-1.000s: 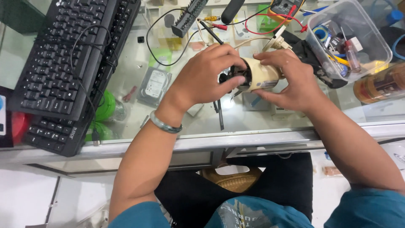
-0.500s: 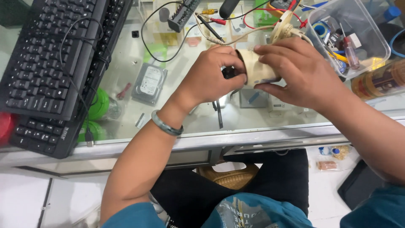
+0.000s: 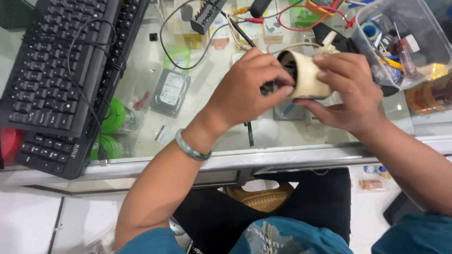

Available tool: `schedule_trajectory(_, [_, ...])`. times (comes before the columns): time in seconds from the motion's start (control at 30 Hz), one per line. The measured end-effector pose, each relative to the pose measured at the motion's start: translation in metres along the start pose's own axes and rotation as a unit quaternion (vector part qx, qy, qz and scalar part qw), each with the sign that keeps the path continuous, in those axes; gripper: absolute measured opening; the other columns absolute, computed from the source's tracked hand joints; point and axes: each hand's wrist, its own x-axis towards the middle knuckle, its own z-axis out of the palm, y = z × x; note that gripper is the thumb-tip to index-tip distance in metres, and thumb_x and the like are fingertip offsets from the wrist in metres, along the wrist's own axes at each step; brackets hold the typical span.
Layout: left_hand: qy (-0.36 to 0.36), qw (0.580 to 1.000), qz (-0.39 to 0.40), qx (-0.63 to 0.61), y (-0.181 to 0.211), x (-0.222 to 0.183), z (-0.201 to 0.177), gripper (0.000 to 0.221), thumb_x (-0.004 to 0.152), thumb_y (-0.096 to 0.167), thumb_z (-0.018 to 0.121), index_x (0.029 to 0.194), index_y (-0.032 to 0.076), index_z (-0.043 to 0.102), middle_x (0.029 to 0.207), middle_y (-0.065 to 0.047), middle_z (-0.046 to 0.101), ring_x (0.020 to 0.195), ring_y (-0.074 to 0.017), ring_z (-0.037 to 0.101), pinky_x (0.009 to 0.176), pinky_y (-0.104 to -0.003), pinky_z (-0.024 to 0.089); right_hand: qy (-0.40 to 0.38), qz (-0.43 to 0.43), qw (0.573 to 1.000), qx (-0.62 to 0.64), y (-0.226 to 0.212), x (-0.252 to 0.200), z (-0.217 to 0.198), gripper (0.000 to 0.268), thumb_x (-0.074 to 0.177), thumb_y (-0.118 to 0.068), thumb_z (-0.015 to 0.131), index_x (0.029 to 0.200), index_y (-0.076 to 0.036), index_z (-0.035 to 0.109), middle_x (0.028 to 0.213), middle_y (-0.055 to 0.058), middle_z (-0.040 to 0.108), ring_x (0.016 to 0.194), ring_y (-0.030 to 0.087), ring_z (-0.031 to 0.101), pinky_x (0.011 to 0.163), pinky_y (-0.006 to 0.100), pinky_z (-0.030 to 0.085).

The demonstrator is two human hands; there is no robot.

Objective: The person is disassembling a security camera, handling the IR LED board and lens, and then attempting to reassemble the components into the housing.

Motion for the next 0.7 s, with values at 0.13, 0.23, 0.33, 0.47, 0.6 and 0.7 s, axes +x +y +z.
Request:
schedule_trajectory(0.13, [0.068, 0.996, 0.056, -0.02, 0.02, 0.003, -0.011, 0.019, 0.101, 0.024, 0.064, 0.107, 0.006, 0.067, 0.103, -0.009, 0.062, 0.099, -0.0274, 0.057, 0.092, -0.04, 0.045, 0.12, -0.028, 0.99, 0.074, 0.03, -0.019, 0.012, 0.052, 0.093, -0.021, 0.087, 0.125, 0.001, 0.051, 0.124, 0.032, 0.06, 0.111, 0.05, 0.067, 0.096, 0.057, 0.056])
schedule_trajectory(0.23, [0.105, 0.993, 0.055, 0.01, 0.028, 0.004, -0.009, 0.021, 0.101, 0.023, 0.063, 0.109, 0.003, 0.063, 0.109, -0.012, 0.055, 0.1, -0.0298, 0.056, 0.092, -0.042, 0.048, 0.134, -0.04, 0.984, 0.114, 0.037, -0.024, 0.014, 0.048, 0.089, -0.021, 0.085, 0.117, -0.002, 0.051, 0.119, 0.027, 0.054, 0.113, 0.047, 0.061, 0.096, 0.064, 0.064])
schedule_trajectory(0.33, [0.072, 0.995, 0.036, 0.061, 0.033, 0.0, 0.002, 0.037, 0.098, 0.037, 0.068, 0.115, 0.005, 0.061, 0.121, -0.017, 0.053, 0.111, -0.0342, 0.057, 0.1, -0.049, 0.048, 0.149, -0.047, 0.98, 0.126, 0.037, -0.027, 0.02, 0.05, 0.087, -0.019, 0.086, 0.117, -0.003, 0.049, 0.116, 0.024, 0.049, 0.112, 0.044, 0.062, 0.096, 0.06, 0.065])
schedule_trajectory(0.47, [0.064, 0.996, -0.007, 0.063, 0.034, -0.003, 0.01, 0.056, 0.095, 0.039, 0.079, 0.13, 0.001, 0.057, 0.13, -0.019, 0.051, 0.124, -0.0369, 0.058, 0.112, -0.05, 0.051, 0.157, -0.043, 0.973, 0.162, 0.037, -0.029, 0.023, 0.046, 0.088, -0.019, 0.084, 0.116, -0.006, 0.05, 0.116, 0.022, 0.045, 0.115, 0.043, 0.06, 0.099, 0.061, 0.064])
schedule_trajectory(0.6, [0.065, 0.997, -0.007, 0.041, 0.034, -0.002, 0.009, 0.049, 0.095, 0.027, 0.083, 0.127, -0.002, 0.06, 0.126, -0.018, 0.052, 0.116, -0.0342, 0.06, 0.11, -0.047, 0.053, 0.151, -0.048, 0.975, 0.155, 0.038, -0.031, 0.024, 0.048, 0.088, -0.02, 0.085, 0.119, -0.007, 0.05, 0.113, 0.023, 0.046, 0.112, 0.043, 0.061, 0.098, 0.063, 0.064])
schedule_trajectory(0.7, [0.058, 0.997, 0.012, 0.046, 0.033, -0.001, 0.008, 0.049, 0.093, 0.027, 0.086, 0.124, -0.002, 0.061, 0.125, -0.019, 0.052, 0.115, -0.0346, 0.059, 0.107, -0.048, 0.054, 0.15, -0.052, 0.971, 0.18, 0.034, -0.027, 0.023, 0.046, 0.089, -0.018, 0.083, 0.117, -0.006, 0.05, 0.115, 0.022, 0.045, 0.113, 0.043, 0.058, 0.101, 0.064, 0.062])
